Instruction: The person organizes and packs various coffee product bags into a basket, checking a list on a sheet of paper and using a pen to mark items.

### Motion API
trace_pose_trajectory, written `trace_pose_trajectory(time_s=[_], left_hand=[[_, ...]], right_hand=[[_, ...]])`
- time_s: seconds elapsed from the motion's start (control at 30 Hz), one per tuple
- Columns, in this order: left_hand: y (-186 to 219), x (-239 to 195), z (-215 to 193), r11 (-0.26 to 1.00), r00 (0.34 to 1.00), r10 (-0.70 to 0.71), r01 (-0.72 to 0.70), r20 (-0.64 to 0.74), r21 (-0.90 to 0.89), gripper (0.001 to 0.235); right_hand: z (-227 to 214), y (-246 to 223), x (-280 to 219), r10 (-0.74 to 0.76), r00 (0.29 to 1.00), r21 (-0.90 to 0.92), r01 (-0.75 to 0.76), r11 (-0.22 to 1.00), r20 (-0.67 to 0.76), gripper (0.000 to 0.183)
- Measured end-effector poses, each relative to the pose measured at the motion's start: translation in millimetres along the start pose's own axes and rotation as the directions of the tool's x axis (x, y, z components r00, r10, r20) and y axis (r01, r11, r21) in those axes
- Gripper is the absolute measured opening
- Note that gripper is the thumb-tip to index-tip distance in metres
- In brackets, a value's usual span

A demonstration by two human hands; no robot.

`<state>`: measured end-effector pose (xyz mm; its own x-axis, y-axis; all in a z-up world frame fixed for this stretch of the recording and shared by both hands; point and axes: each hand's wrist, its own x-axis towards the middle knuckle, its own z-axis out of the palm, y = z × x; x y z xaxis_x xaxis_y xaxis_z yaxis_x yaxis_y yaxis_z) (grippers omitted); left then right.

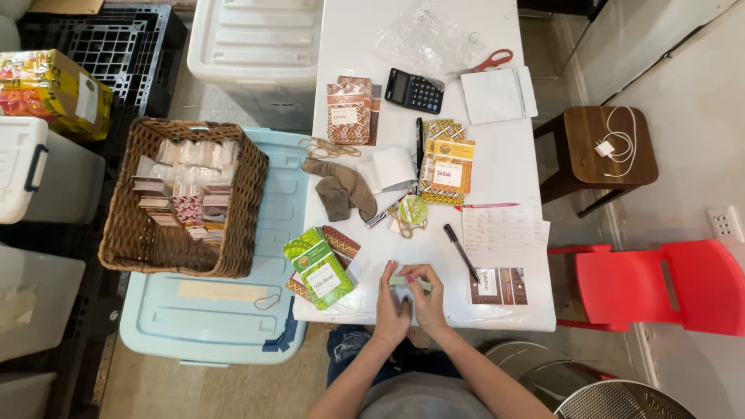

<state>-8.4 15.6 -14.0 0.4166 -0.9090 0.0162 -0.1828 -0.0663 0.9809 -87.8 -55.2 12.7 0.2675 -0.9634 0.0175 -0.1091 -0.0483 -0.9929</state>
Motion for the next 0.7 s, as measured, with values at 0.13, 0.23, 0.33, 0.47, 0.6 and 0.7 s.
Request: trace_pose_trajectory(time_s=[0.13, 0.23, 0.33, 0.47, 0.6, 0.7], left_hand=[[14.8, -0.1, -5.1, 0.998, 0.999, 0.043, -0.044, -0.023, -0.048, 0.081], [11.3, -8.4, -9.0, 0.996, 0.999, -0.012, 0.008, -0.043, -0.085, 0.068], [-11.2, -1.6, -12.8, 1.000, 1.000, 0.002, -0.001, 0.024, -0.018, 0.055], [-9.7, -3.4, -13.0, 0.999, 0.999, 0.020, -0.019, 0.025, -0.042, 0.055], [18.2, 7.7, -12.5, 0.992, 0.990, 0.091, -0.100, -0.106, -0.078, 0.056], [-45.8, 12.4, -16.9, 0.998, 1.000, -0.023, 0.023, -0.005, 0.064, 0.059]], right_hand=[[8.4, -10.4, -3.4, 0.018, 1.000, 0.236, -0.020, 0.972, 0.013, 0.017], [11.5, -7.7, -12.0, -0.001, 0.999, 0.042, 0.003, 0.999, -0.035, 0.020], [15.0, 2.2, -3.3, 0.028, 1.000, 0.074, -0.028, 0.997, 0.003, 0.019], [19.3, 4.0, -7.8, 0.045, 0.999, 0.170, -0.044, 0.984, -0.001, 0.027], [24.2, -35.4, -0.8, -0.101, 0.995, 0.176, 0.101, 0.979, -0.004, 0.028], [28.1, 17.7, 2.4, 0.011, 0.999, 0.098, -0.014, 0.995, 0.034, 0.031]])
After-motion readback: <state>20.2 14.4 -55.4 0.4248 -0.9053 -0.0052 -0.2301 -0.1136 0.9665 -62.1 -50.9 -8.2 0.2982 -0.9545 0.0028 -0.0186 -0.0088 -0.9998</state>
